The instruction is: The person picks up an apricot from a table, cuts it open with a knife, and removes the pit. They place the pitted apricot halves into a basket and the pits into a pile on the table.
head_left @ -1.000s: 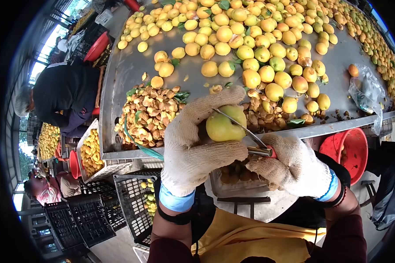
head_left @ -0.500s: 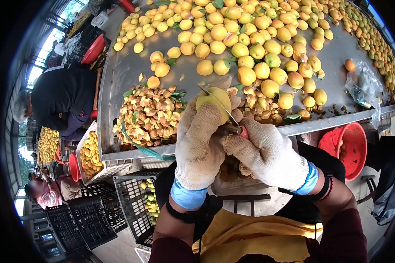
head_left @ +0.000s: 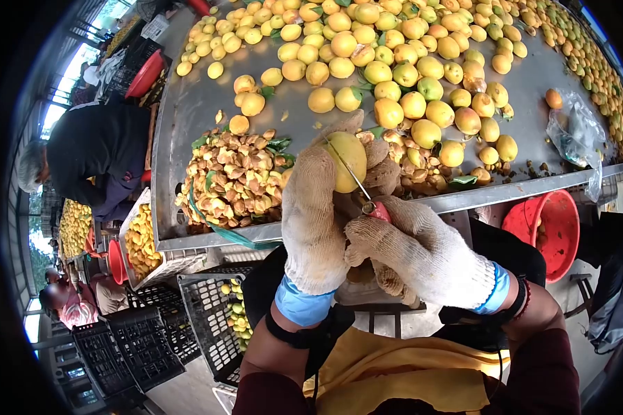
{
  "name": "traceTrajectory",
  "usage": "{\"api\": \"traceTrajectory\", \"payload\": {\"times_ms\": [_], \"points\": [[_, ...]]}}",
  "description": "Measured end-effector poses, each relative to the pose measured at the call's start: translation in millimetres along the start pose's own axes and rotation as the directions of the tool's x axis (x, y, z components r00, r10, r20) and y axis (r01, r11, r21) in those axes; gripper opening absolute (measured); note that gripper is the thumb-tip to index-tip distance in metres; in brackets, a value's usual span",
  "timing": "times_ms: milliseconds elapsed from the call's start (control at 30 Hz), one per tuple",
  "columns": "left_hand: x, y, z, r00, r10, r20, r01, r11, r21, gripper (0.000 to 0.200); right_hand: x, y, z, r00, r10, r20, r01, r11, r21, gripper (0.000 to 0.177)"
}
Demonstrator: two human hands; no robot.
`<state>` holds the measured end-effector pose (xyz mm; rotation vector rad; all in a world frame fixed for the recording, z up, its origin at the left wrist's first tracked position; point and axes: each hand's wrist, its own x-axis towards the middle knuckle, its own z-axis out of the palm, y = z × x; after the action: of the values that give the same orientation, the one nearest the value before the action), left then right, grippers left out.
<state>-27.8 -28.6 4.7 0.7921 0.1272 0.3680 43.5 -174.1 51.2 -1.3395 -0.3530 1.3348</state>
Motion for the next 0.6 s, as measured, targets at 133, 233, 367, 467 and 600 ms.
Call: {"api": "traceTrajectory", "payload": {"times_ms": [133,233,367,467,600], "points": [[2,2,7,0.980,-0.083,-0.178,0.082,0.997,-0.011,0.079,18,27,-8,0.978,-0.201,-0.062,0.170,0.928,-0.331,0.037],[4,-2,-12,0.987,-0.150,-0.055,0.140,0.978,-0.157,0.076,16,21,-10,0.962,-0.247,-0.118,0.157,0.852,-0.499,0.040],[8,2,-3,0.986,-0.126,-0.112,0.131,0.991,0.032,0.070,13,23,-21,0.985,-0.153,-0.074,0.143,0.981,-0.130,0.037],[11,10,-3,0.998,-0.007,-0.063,0.030,0.931,0.365,0.067,1,9,-19,1.000,-0.016,-0.009,0.016,1.000,0.020,0.034],[12,5,-10,0.996,-0.060,-0.069,0.076,0.959,0.273,0.068,0,5,-21,0.998,0.033,0.046,-0.035,0.999,0.034,0.032]]}}
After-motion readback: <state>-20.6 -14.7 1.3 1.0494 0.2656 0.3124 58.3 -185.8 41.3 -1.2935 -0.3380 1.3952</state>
